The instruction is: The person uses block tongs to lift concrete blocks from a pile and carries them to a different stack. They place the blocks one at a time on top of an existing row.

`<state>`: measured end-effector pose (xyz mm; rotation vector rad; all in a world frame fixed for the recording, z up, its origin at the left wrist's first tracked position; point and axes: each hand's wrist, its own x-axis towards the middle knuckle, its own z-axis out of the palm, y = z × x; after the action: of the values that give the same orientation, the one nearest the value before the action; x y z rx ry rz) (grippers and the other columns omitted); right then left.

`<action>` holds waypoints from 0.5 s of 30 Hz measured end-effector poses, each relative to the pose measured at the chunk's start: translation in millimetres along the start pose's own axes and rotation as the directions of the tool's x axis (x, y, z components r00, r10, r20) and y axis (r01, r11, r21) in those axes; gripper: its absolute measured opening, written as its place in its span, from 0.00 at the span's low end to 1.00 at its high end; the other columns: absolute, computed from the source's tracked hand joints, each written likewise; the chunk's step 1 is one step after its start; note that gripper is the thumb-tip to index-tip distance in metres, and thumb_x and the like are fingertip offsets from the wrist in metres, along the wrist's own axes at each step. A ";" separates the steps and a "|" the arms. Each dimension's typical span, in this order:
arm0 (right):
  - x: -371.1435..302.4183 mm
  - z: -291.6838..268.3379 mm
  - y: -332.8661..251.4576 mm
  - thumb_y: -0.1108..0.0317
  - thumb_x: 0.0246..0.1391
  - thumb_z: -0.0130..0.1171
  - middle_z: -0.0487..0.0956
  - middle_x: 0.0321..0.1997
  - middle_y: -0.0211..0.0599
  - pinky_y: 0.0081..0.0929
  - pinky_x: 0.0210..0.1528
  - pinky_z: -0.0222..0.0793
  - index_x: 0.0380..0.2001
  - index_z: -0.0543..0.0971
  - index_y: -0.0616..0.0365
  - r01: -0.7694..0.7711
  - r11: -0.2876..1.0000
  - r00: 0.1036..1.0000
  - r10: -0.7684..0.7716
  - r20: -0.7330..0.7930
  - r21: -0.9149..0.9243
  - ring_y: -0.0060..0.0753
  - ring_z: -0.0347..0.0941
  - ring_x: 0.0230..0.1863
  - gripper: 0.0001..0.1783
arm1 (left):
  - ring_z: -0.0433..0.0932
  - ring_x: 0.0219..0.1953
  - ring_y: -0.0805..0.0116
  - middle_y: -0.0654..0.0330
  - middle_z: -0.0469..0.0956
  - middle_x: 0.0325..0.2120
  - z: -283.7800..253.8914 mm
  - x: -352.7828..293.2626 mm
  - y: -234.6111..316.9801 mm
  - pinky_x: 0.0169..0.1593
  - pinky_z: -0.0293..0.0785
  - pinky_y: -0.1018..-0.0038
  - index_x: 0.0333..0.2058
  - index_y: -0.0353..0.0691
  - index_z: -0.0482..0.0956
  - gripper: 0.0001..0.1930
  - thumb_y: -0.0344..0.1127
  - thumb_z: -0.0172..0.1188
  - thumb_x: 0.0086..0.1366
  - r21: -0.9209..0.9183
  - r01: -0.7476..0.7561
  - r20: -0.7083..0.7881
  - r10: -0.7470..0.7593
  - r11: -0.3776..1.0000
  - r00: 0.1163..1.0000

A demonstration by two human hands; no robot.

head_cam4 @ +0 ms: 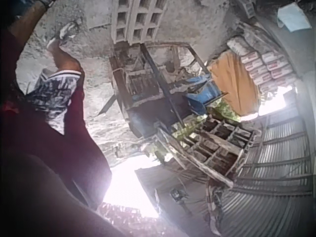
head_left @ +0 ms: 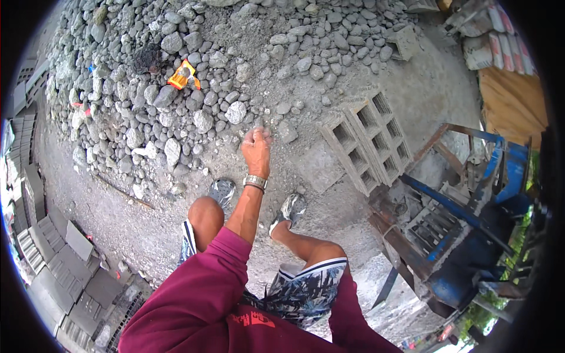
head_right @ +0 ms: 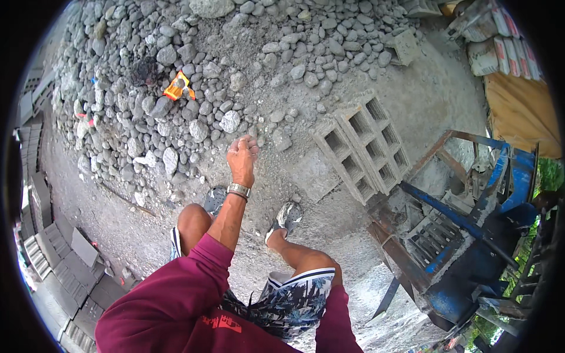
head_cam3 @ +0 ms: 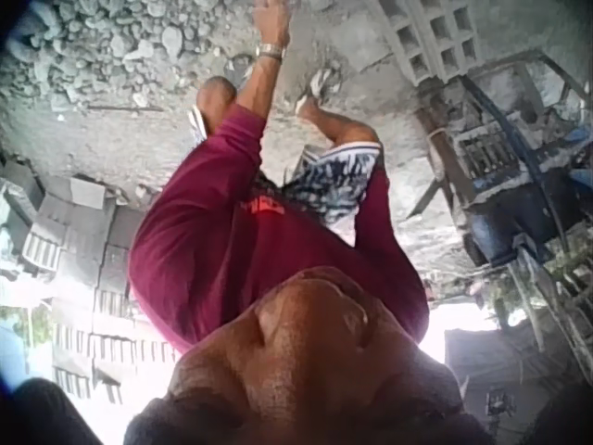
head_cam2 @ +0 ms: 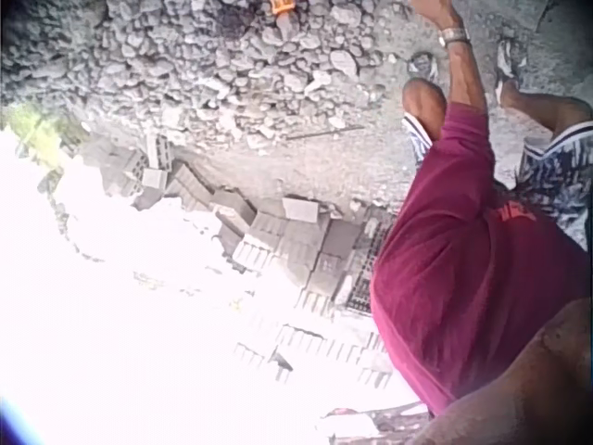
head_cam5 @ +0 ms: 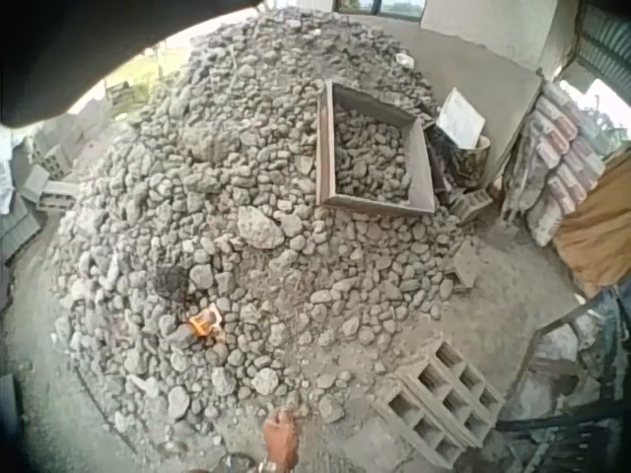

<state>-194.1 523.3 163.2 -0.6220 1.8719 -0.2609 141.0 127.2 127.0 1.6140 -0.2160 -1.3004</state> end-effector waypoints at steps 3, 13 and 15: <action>-65.0 -9.7 -91.8 0.61 0.63 0.55 0.82 0.36 0.42 0.26 0.38 0.74 0.45 0.79 0.65 -0.157 0.984 0.985 0.162 -0.064 0.080 0.28 0.78 0.33 0.16 | 0.76 0.28 0.76 0.59 0.82 0.33 -40.8 -7.1 49.9 0.30 0.72 0.78 0.46 0.35 0.78 0.15 0.40 0.51 0.70 -0.008 -0.050 -0.016 0.050 0.999 0.999; -280.0 2.6 -204.6 0.57 0.63 0.56 0.82 0.32 0.37 0.24 0.26 0.66 0.46 0.78 0.61 -0.131 0.985 0.977 0.147 -0.156 0.113 0.29 0.78 0.25 0.18 | 0.82 0.33 0.54 0.46 0.82 0.28 -343.4 -36.8 188.1 0.40 0.75 0.62 0.40 0.33 0.82 0.22 0.49 0.53 0.65 0.807 -0.128 0.118 0.055 0.577 0.992; -308.4 20.9 -209.0 0.56 0.63 0.56 0.82 0.30 0.34 0.24 0.24 0.64 0.45 0.78 0.59 -0.186 0.982 0.974 0.190 -0.126 0.044 0.27 0.78 0.24 0.17 | 0.82 0.40 0.44 0.39 0.82 0.33 -402.6 -77.9 221.7 0.46 0.75 0.57 0.39 0.33 0.82 0.23 0.50 0.53 0.63 0.875 -0.018 -0.002 0.042 0.484 0.999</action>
<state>-30.4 515.0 498.4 -0.4100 2.0332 -0.2109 529.9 306.5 311.0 2.4654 -1.0498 -1.1842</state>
